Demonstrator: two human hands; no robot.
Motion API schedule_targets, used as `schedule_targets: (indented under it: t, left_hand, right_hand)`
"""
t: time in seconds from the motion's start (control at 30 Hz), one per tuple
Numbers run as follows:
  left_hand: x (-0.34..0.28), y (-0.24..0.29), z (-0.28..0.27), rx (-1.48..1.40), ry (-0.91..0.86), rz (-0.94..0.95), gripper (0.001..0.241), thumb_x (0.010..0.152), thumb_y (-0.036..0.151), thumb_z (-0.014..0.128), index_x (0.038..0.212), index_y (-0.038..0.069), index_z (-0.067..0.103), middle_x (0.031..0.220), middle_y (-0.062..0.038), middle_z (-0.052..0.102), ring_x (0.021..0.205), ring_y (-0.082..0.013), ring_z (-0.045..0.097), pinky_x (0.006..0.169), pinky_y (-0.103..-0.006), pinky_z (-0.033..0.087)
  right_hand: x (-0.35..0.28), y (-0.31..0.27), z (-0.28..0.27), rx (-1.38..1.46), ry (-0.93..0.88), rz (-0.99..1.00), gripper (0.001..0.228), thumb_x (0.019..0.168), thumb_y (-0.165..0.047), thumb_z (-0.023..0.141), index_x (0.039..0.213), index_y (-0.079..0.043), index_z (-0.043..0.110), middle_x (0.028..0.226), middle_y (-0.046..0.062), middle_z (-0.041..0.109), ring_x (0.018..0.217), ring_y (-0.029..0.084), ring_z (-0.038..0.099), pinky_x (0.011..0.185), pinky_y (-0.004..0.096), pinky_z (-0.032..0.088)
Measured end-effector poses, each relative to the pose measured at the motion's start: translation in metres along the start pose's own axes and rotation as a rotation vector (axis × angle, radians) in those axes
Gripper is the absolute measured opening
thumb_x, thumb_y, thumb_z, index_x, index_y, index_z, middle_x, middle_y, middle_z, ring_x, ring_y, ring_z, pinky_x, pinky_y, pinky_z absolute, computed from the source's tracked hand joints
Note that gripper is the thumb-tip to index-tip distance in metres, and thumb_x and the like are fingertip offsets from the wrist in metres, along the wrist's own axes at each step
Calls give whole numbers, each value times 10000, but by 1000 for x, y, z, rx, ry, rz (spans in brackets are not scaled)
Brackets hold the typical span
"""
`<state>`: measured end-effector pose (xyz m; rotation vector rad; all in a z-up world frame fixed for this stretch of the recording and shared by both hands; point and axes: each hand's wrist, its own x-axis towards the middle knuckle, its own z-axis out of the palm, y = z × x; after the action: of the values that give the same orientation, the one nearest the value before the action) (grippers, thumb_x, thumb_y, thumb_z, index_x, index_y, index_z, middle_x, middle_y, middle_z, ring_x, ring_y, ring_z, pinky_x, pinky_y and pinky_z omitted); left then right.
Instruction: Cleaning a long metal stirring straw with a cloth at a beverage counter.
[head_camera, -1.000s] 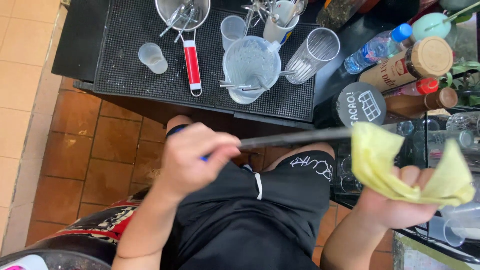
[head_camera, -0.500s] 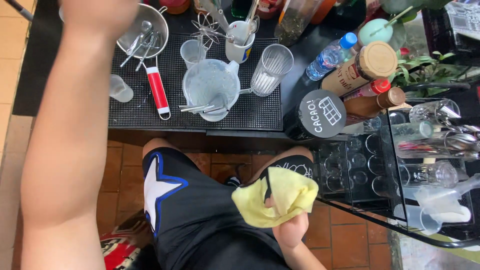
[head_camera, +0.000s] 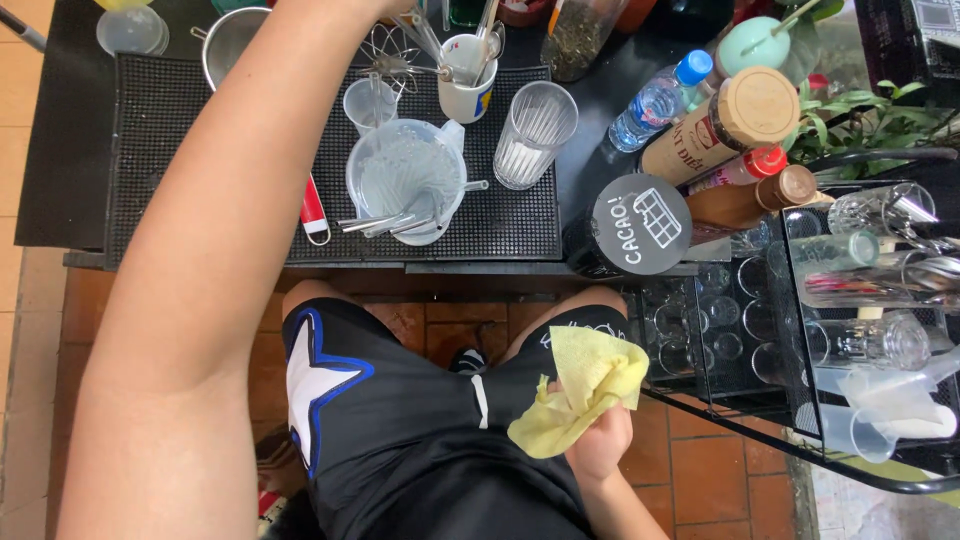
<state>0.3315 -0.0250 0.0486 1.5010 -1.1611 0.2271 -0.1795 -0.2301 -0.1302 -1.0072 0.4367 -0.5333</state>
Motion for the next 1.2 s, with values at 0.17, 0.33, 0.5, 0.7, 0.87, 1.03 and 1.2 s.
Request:
schedule_targets:
  t: [0.17,0.33,0.5,0.7,0.87,1.03,1.2]
  left_hand:
    - [-98,-30,-4,47,-9,2,61,1091,8,624,1037,-7,650,959,-74,712,841,-155,688,763,-272,559]
    - [-138,-17,-17,93,-27,0,63,1086,16,630,1031,-4,655,945,-75,709,833,-161,684,756,-278,553]
    - [-160,3,-18,136,-37,-1,65,1081,23,637,1024,-1,659,932,-76,705,825,-167,680,750,-285,547]
    - [-178,13,-16,178,-49,14,69,1076,32,646,1017,2,664,916,-78,700,816,-175,676,742,-293,540]
    - [-170,36,-11,216,-59,24,72,1071,39,652,1010,4,669,902,-79,696,808,-181,672,736,-300,535]
    - [-174,49,-13,251,-71,22,75,1066,47,659,1004,7,673,889,-81,692,801,-188,669,730,-308,529]
    - [-125,44,4,302,-83,28,79,1062,54,666,997,9,677,875,-82,689,793,-195,665,723,-315,524]
  right_hand:
    - [5,-7,12,21,88,96,455,1029,-170,280,1272,116,537,1059,258,698,899,339,718,803,440,614]
    - [3,0,8,24,81,167,451,1018,-159,283,1277,109,537,1079,257,694,920,331,707,831,437,598]
    - [0,6,5,-93,41,148,444,1019,-149,305,1237,127,576,1069,276,711,900,348,718,815,460,602]
    - [2,4,13,112,33,168,443,1025,-142,285,1298,100,535,1100,256,684,948,332,690,844,442,580]
    - [-2,34,-17,167,-129,200,346,1099,-113,353,1316,87,534,1170,207,649,977,265,651,837,400,555]
    - [-7,33,-13,183,56,386,383,1068,-176,327,1305,48,527,1159,145,652,987,211,641,854,355,530]
    - [-5,36,-11,202,41,391,381,1068,-168,335,1317,50,525,1171,144,653,999,209,639,861,353,528]
